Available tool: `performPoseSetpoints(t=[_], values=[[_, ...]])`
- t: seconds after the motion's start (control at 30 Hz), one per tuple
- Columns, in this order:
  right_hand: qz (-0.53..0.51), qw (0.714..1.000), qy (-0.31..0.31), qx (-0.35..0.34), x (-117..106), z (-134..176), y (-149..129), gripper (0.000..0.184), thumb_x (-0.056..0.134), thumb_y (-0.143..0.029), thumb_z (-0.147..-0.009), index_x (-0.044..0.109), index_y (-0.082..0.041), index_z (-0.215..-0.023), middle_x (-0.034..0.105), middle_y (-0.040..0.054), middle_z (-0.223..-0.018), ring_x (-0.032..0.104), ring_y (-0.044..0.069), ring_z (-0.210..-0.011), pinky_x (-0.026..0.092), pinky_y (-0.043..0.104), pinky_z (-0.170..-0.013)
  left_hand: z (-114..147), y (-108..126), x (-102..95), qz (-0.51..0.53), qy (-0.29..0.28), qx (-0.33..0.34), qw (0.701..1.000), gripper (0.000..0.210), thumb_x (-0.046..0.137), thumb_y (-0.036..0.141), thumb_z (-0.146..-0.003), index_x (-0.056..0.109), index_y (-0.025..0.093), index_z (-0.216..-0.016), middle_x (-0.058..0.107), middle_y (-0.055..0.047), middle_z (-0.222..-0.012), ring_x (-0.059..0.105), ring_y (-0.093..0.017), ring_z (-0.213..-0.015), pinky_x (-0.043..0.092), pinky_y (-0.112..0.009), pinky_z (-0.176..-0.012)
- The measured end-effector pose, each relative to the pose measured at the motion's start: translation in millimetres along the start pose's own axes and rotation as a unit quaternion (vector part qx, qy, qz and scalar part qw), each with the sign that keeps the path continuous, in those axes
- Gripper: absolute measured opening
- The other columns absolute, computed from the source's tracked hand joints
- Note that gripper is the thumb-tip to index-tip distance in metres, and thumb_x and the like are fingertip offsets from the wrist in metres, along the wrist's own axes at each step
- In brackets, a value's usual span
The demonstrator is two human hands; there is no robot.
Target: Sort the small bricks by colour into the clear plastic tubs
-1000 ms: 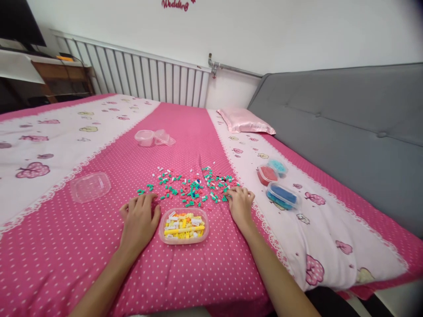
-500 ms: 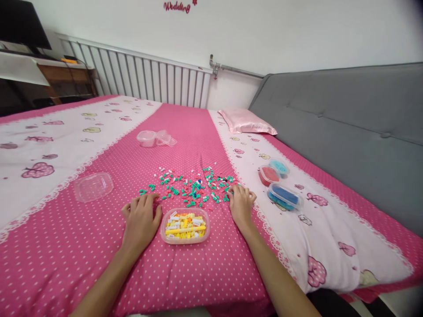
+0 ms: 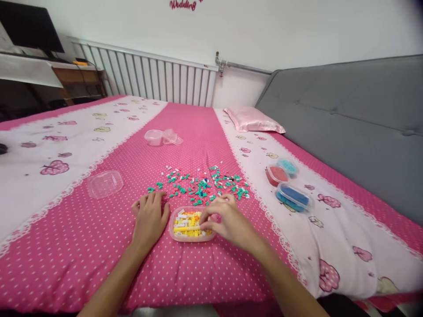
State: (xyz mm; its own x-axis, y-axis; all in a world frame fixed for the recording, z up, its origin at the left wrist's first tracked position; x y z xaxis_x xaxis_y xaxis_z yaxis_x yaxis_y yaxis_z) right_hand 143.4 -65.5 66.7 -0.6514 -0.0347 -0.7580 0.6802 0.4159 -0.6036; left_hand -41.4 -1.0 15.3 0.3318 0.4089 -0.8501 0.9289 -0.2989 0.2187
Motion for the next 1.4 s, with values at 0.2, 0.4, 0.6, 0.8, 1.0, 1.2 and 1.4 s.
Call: performPoseSetpoints(t=[0.2, 0.4, 0.6, 0.8, 1.0, 1.2, 1.4], values=[[0.045, 0.998, -0.027, -0.030, 12, 2, -9, 0.015, 0.065, -0.031, -0.094, 0.076, -0.028, -0.084, 0.073, -0.0008, -0.095, 0.059, 0.020, -0.100, 0.026, 0.042, -0.097, 1, 0, -0.4, 0.003, -0.006, -0.003, 1.000, 0.025, 0.045, 0.028, -0.096, 0.059, 0.019, -0.115, 0.067, -0.010, -0.114, 0.053, -0.031, -0.110, 0.030, -0.047, -0.097], [0.154, 0.972, 0.123, 0.125, -35, 2, 74, 0.018, 0.058, -0.018, -0.096, 0.074, -0.025, -0.095, 0.072, 0.0025, -0.100, 0.060, 0.021, -0.099, 0.036, 0.037, -0.090, 0, 0, -0.3, 0.004, -0.007, -0.006, 1.000, 0.025, 0.044, 0.029, -0.096, 0.059, 0.019, -0.114, 0.067, -0.011, -0.115, 0.053, -0.031, -0.111, 0.030, -0.047, -0.097], [0.226, 0.946, 0.145, 0.183, -30, 10, 124, 0.013, 0.068, -0.013, -0.087, 0.077, -0.022, -0.091, 0.067, 0.0109, -0.103, 0.053, 0.030, -0.106, 0.034, 0.044, -0.091, 1, -1, 0.0, -0.001, -0.001, 0.000, 1.000, 0.024, 0.045, 0.029, -0.096, 0.058, 0.019, -0.114, 0.067, -0.011, -0.115, 0.054, -0.031, -0.109, 0.031, -0.047, -0.095], [0.225, 0.945, 0.157, 0.178, -29, 6, 120, 0.007, 0.069, -0.016, -0.085, 0.074, -0.022, -0.085, 0.069, 0.0097, -0.100, 0.053, 0.030, -0.104, 0.033, 0.044, -0.092, 1, -2, 0.0, 0.004, -0.002, -0.004, 1.000, 0.024, 0.044, 0.029, -0.096, 0.059, 0.019, -0.114, 0.067, -0.011, -0.116, 0.053, -0.030, -0.110, 0.031, -0.047, -0.096], [0.126, 0.981, 0.108, 0.099, -28, -2, 60, 0.011, 0.069, -0.016, -0.086, 0.073, -0.026, -0.087, 0.074, -0.0012, -0.089, 0.063, 0.019, -0.089, 0.039, 0.035, -0.089, 1, -2, 0.3, 0.013, -0.003, -0.005, 1.000, 0.026, 0.043, 0.028, -0.096, 0.059, 0.019, -0.114, 0.067, -0.011, -0.116, 0.053, -0.031, -0.111, 0.031, -0.049, -0.097], [0.051, 0.999, 0.000, 0.019, 13, 3, -1, 0.023, 0.065, -0.015, -0.091, 0.077, -0.031, -0.102, 0.070, 0.0014, -0.095, 0.060, 0.022, -0.097, 0.038, 0.039, -0.092, 2, -3, 1.2, 0.012, -0.007, -0.009, 1.000, 0.025, 0.045, 0.027, -0.096, 0.059, 0.019, -0.115, 0.067, -0.010, -0.116, 0.053, -0.030, -0.110, 0.031, -0.048, -0.097], [0.181, 0.973, 0.085, 0.111, -14, -19, 54, 0.027, 0.057, -0.013, -0.095, 0.077, -0.026, -0.107, 0.066, 0.0065, -0.102, 0.059, 0.022, -0.102, 0.042, 0.033, -0.090, 2, -3, 1.1, 0.026, -0.013, -0.009, 1.000, 0.025, 0.045, 0.026, -0.096, 0.059, 0.018, -0.115, 0.066, -0.011, -0.117, 0.053, -0.031, -0.110, 0.031, -0.049, -0.097]])
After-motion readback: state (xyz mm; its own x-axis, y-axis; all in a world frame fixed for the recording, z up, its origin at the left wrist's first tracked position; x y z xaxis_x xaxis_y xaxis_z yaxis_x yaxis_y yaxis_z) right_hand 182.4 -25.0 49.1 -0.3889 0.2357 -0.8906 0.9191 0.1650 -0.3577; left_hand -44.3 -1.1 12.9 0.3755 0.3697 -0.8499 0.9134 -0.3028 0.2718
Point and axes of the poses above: each hand's wrist, its own z-axis away from the middle knuckle, its own x-axis out of the palm, y = z × x, the point moved 10 cm from there along -z, towards the middle knuckle
